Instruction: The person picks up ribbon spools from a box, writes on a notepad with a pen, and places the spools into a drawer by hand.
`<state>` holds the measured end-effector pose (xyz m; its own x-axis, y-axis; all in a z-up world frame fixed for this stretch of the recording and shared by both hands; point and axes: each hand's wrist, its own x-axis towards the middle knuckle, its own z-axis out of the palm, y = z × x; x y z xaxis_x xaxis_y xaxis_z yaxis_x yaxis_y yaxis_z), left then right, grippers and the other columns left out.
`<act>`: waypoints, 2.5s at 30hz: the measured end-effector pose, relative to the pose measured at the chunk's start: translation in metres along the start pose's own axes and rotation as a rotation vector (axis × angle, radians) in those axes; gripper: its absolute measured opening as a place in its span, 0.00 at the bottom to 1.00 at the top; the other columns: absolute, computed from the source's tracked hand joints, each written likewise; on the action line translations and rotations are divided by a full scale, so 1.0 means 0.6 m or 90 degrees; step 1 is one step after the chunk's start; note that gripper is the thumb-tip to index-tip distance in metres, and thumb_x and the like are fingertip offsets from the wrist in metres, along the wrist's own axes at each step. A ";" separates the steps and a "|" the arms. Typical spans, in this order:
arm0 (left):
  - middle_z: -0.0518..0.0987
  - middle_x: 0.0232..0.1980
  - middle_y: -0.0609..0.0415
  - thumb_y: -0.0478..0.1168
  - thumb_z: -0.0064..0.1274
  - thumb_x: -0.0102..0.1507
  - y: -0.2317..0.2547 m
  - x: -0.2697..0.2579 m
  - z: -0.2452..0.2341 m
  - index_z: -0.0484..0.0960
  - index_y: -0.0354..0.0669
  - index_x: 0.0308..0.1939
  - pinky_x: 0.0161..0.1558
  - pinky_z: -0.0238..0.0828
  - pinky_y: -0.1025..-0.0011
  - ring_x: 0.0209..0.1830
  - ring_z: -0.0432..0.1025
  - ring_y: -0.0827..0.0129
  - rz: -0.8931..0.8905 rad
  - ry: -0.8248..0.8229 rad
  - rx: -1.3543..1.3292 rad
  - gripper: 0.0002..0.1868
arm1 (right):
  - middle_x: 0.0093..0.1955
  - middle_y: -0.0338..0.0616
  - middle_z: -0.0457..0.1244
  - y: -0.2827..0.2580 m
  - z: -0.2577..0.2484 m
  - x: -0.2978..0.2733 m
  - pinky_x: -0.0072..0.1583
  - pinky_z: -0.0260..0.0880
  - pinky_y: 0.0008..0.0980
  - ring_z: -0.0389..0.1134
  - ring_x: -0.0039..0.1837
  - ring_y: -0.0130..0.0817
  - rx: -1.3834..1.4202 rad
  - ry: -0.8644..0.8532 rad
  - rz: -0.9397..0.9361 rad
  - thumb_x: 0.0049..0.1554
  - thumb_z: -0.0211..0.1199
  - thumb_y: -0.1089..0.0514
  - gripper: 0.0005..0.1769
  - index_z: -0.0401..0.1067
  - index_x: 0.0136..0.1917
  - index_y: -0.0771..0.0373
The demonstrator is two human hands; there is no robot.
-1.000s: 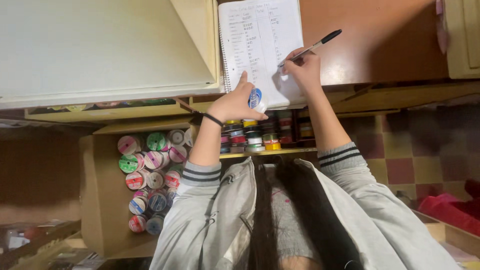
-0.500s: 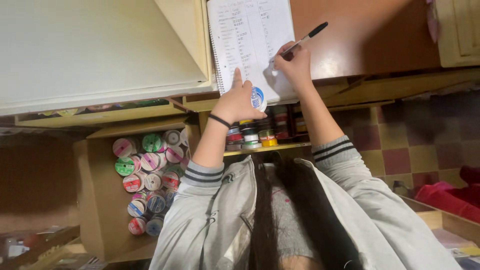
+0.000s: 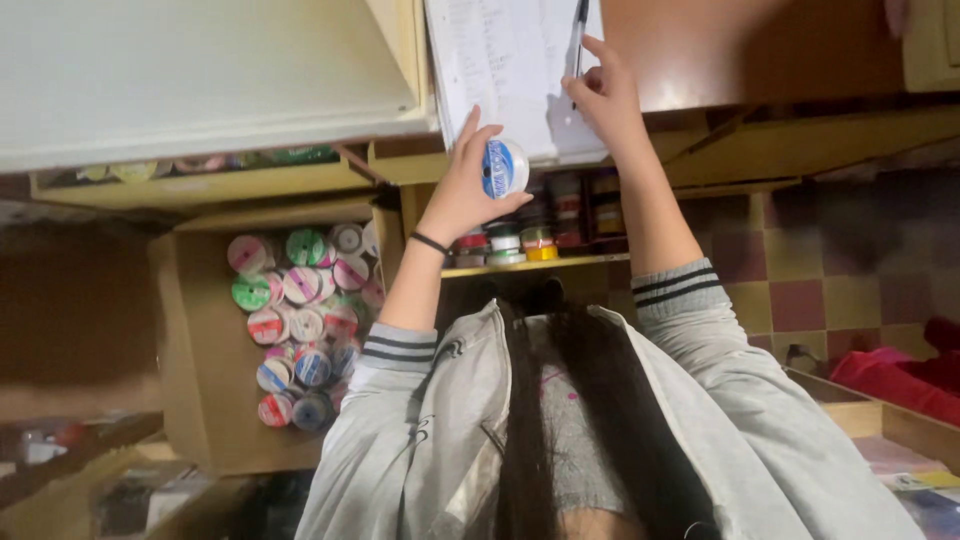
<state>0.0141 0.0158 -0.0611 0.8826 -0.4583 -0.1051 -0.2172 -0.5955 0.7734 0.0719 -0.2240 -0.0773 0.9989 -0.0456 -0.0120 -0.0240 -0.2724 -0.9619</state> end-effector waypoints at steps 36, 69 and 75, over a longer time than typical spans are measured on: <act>0.54 0.74 0.36 0.51 0.59 0.61 -0.355 -0.374 0.195 0.52 0.36 0.72 0.74 0.45 0.54 0.75 0.49 0.47 -0.121 0.187 -0.123 0.44 | 0.49 0.50 0.63 0.417 0.418 -0.107 0.25 0.68 0.29 0.68 0.32 0.35 -0.089 -0.147 0.190 0.51 0.65 0.60 0.16 0.65 0.52 0.58; 0.57 0.73 0.41 0.50 0.52 0.64 -0.376 -0.364 0.214 0.56 0.40 0.71 0.73 0.50 0.58 0.75 0.52 0.51 -0.224 0.135 -0.268 0.37 | 0.55 0.53 0.66 0.462 0.462 -0.024 0.36 0.72 0.22 0.69 0.38 0.31 -0.091 -0.297 0.105 0.58 0.62 0.65 0.17 0.69 0.61 0.67; 0.59 0.72 0.40 0.57 0.46 0.64 -0.380 -0.360 0.224 0.56 0.38 0.70 0.73 0.48 0.59 0.74 0.53 0.52 -0.215 0.120 -0.223 0.38 | 0.42 0.42 0.69 0.519 0.457 0.004 0.29 0.70 0.25 0.70 0.36 0.28 -0.053 -0.110 0.182 0.54 0.70 0.55 0.18 0.74 0.54 0.67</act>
<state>-0.1829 0.1617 -0.2992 0.9460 -0.1331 -0.2958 0.2170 -0.4181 0.8821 0.0780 -0.0451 -0.4519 0.9432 0.0308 -0.3307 -0.2997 -0.3498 -0.8876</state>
